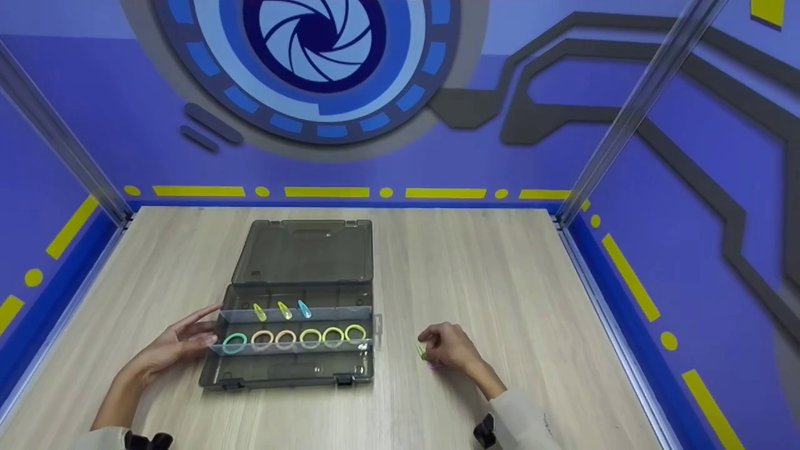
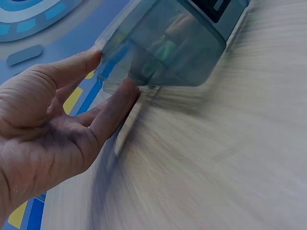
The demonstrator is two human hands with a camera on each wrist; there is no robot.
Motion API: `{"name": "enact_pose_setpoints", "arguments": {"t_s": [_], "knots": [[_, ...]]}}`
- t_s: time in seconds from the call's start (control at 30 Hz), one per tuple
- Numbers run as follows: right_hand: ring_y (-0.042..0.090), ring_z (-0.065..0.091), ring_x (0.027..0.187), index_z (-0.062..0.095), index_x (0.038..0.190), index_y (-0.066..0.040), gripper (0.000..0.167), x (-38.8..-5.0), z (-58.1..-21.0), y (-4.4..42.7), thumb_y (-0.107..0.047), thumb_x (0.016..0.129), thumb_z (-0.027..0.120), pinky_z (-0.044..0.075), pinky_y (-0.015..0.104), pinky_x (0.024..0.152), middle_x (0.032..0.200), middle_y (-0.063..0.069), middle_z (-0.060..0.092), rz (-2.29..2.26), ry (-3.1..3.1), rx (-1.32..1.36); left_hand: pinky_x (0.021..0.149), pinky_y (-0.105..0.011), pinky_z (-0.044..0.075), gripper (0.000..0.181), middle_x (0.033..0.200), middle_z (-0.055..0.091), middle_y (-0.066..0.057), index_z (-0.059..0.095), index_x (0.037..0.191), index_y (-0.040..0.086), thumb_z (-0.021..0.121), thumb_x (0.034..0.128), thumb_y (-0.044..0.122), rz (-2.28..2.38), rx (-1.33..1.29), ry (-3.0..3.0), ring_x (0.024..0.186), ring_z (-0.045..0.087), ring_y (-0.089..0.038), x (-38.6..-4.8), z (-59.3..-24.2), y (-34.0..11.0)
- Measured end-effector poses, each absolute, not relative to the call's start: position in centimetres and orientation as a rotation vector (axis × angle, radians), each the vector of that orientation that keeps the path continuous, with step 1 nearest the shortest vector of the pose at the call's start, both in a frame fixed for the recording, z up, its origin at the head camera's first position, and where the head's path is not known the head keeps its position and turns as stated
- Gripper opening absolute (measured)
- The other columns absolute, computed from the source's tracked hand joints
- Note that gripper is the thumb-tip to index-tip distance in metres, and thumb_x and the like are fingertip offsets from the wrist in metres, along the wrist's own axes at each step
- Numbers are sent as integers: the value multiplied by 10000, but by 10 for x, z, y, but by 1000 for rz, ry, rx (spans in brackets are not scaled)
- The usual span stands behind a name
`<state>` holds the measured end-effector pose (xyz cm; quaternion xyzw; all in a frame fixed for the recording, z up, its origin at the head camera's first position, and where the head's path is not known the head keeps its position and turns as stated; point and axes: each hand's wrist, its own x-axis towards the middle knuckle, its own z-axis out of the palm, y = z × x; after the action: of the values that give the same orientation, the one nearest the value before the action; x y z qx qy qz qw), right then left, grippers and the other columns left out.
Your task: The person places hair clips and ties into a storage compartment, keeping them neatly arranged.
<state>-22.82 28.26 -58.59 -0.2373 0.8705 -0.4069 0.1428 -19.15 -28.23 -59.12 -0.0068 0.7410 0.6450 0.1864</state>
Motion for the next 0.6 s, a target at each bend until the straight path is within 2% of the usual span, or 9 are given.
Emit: {"name": "enact_pose_setpoints", "arguments": {"t_s": [0.2,0.33,0.5,0.6], "knots": [[42,576,685,714,1053,111,237,-226,-584,279,15,846,777,475,171,609,807,180,705,-1158,2532,-621,1007,-319,499,755,1513,423,-244,302,1620,154,699,978,174,1821,-50,2098,1288,525,-243,-193,-591,-282],[36,549,650,723,1029,89,229,-223,-586,275,8,827,797,459,175,581,781,147,696,-1135,2582,-568,1030,-345,493,747,1517,429,-249,310,1618,161,698,979,175,1821,-61,2102,1280,528,-240,-191,-591,-282],[36,529,646,730,1016,68,215,-221,-587,272,30,814,792,443,183,579,776,104,697,-1084,2641,-543,986,-273,500,766,1511,441,-261,308,1617,148,713,966,166,1816,-45,2101,1260,534,-221,-194,-590,-282],[39,534,650,729,1027,71,218,-219,-587,269,38,819,784,443,181,572,790,125,708,-1104,2613,-542,969,-261,501,772,1510,442,-264,308,1616,149,718,962,163,1812,-39,2104,1260,533,-223,-191,-590,-285]]}}
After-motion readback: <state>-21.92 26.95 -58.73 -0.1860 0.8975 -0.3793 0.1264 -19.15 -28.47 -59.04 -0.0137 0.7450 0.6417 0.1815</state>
